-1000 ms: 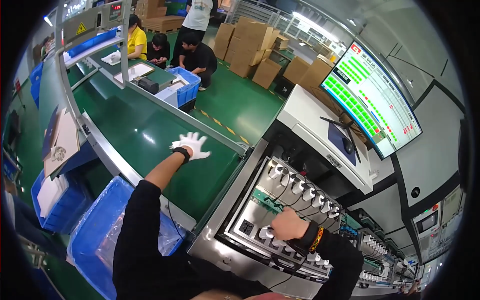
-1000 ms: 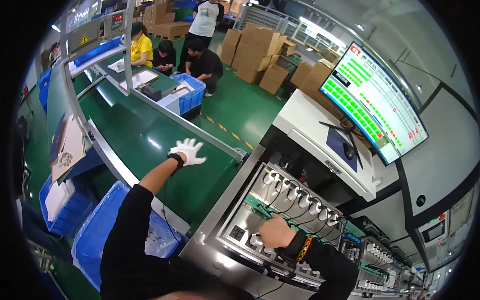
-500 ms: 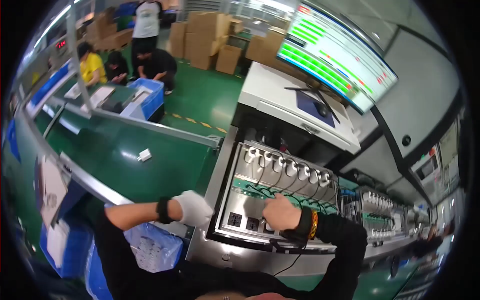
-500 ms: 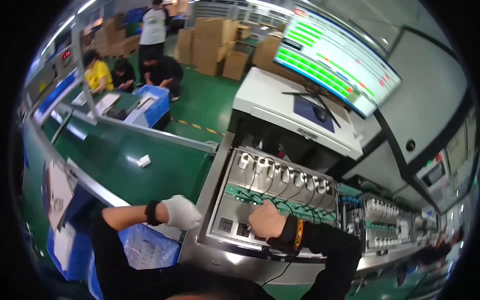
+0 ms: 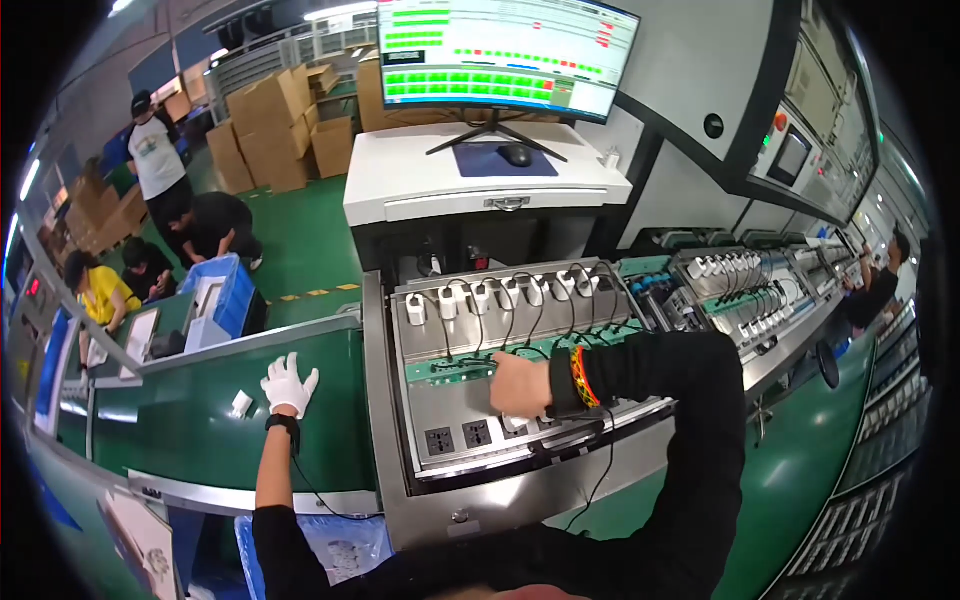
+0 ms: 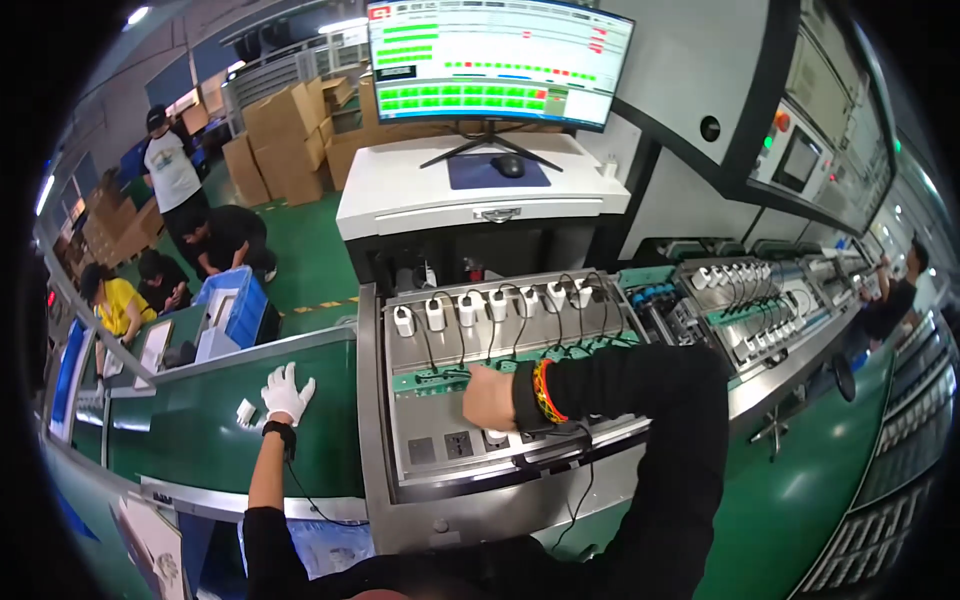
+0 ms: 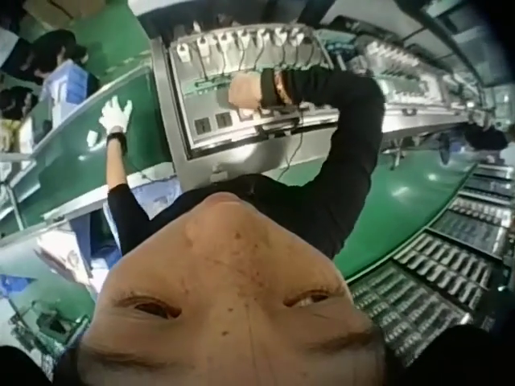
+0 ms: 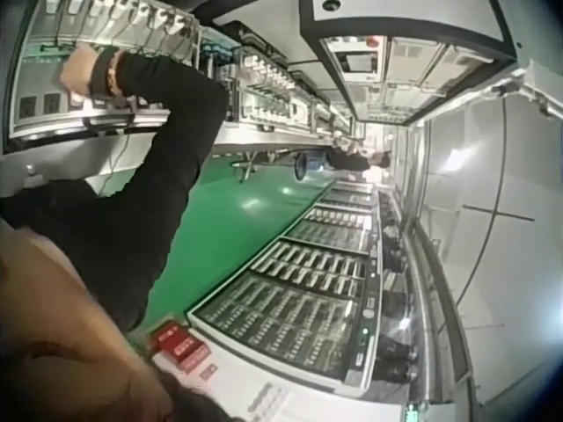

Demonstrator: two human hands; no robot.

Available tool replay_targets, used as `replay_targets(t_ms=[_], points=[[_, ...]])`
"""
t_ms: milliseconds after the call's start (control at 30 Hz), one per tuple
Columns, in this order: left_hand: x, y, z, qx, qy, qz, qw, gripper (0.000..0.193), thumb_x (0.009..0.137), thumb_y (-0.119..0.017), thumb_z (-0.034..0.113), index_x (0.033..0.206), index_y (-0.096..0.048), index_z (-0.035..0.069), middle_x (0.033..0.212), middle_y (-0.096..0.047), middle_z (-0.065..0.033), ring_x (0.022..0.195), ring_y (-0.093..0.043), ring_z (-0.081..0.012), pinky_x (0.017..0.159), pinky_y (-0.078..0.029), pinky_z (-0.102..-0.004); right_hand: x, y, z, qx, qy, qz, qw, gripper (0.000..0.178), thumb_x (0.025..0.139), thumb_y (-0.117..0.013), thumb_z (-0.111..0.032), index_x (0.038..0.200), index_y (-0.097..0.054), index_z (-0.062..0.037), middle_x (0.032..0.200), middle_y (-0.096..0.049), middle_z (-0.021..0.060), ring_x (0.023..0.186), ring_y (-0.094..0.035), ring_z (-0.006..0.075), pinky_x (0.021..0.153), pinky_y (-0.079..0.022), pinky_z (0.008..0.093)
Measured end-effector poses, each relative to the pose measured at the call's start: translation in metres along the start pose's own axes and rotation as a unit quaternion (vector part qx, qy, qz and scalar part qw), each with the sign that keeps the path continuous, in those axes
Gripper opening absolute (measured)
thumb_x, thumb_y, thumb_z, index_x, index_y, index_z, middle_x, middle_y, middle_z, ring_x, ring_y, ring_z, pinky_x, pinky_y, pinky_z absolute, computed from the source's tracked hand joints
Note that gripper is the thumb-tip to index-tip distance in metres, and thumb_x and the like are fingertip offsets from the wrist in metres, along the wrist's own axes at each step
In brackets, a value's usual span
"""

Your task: Placing small electronic components into a testing fixture on a manufacturing line.

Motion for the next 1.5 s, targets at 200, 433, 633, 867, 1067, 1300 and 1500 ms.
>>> replay_targets(t_ms=[200, 433, 633, 867, 1067, 1300, 1500], points=[[0.024, 0.149, 0.166, -0.472, -0.216, -0.055, 0.853, 0.039, 0.073, -0.066, 0.026, 0.105, -0.059, 0.005, 0.096, -0.061, -0.0142, 0.089, -0.060, -0.0290, 0.077, -0.048, -0.0359, -0.012, 0.051, 0.038, 0.274, -0.136, 0.197, 0.931, 0.013, 0.074, -0.059, -0.021, 0.072, -0.062, -0.0085, 0.066, -0.062, 0.0071, 0.071, -0.061, 0.0246, 0.075, -0.040, 0.0378], [-0.024, 0.154, 0.237, -0.487, -0.233, -0.277, 0.795, 0.023, 0.074, -0.059, 0.016, 0.095, -0.061, 0.008, 0.075, -0.063, -0.0130, 0.068, -0.062, -0.0299, 0.063, -0.050, -0.0337, 0.011, 0.021, 0.004, 0.287, -0.093, 0.308, 0.902, 0.017, 0.077, -0.057, -0.024, 0.073, -0.060, -0.0081, 0.070, -0.061, 0.0094, 0.071, -0.060, 0.0270, 0.076, -0.040, 0.0395], [-0.015, 0.122, 0.179, -0.146, -0.328, -0.384, 0.851, 0.031, 0.076, -0.052, 0.036, 0.071, -0.065, 0.008, 0.069, -0.062, -0.0165, 0.066, -0.062, -0.0338, 0.061, -0.050, -0.0420, -0.044, -0.006, 0.028, 0.283, -0.100, 0.120, 0.946, 0.017, 0.070, -0.062, -0.023, 0.080, -0.064, -0.0096, 0.071, -0.060, 0.0044, 0.079, -0.058, 0.0231, 0.084, -0.035, 0.0431], [0.007, -0.048, 0.024, -0.149, -0.026, -0.236, 0.960, 0.028, 0.077, -0.057, 0.035, 0.079, -0.061, 0.007, 0.083, -0.061, -0.0175, 0.078, -0.060, -0.0352, 0.069, -0.049, -0.0430, -0.046, -0.071, 0.019, -0.002, -0.151, 0.066, 0.986, 0.018, 0.064, -0.062, -0.024, 0.076, -0.066, -0.0103, 0.072, -0.060, 0.0026, 0.086, -0.056, 0.0199, 0.086, -0.033, 0.0473], [-0.005, -0.035, 0.027, -0.060, -0.083, -0.047, 0.994, 0.031, 0.078, -0.060, 0.036, 0.090, -0.061, 0.008, 0.098, -0.057, -0.0157, 0.087, -0.056, -0.0355, 0.072, -0.048, -0.0423, -0.048, -0.062, 0.027, 0.099, -0.083, -0.022, 0.991, 0.017, 0.064, -0.062, -0.027, 0.070, -0.067, -0.0118, 0.071, -0.061, 0.0027, 0.085, -0.056, 0.0199, 0.085, -0.034, 0.0500], [0.037, 0.152, 0.212, -0.448, -0.165, -0.012, 0.879, 0.029, 0.074, -0.067, 0.024, 0.092, -0.059, 0.003, 0.087, -0.061, -0.0145, 0.077, -0.060, -0.0299, 0.069, -0.049, -0.0375, -0.068, -0.016, 0.066, 0.428, -0.124, 0.129, 0.886, 0.017, 0.074, -0.055, -0.023, 0.075, -0.065, -0.0090, 0.076, -0.063, 0.0101, 0.082, -0.060, 0.0277, 0.080, -0.040, 0.0426], [-0.001, 0.161, 0.289, -0.526, -0.242, -0.212, 0.788, 0.026, 0.075, -0.065, 0.030, 0.082, -0.060, 0.005, 0.080, -0.062, -0.0139, 0.075, -0.061, -0.0326, 0.065, -0.050, -0.0372, -0.038, -0.012, 0.043, 0.442, -0.110, 0.365, 0.812, 0.017, 0.075, -0.055, -0.024, 0.075, -0.065, -0.0094, 0.068, -0.061, 0.0094, 0.071, -0.060, 0.0328, 0.076, -0.040, 0.0433]])
Point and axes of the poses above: each hand's wrist, its own x-axis towards the middle knuckle, its own y-axis out of the back of the hand, z = x × y, the point moved 7 cm from there along x, towards the middle knuckle
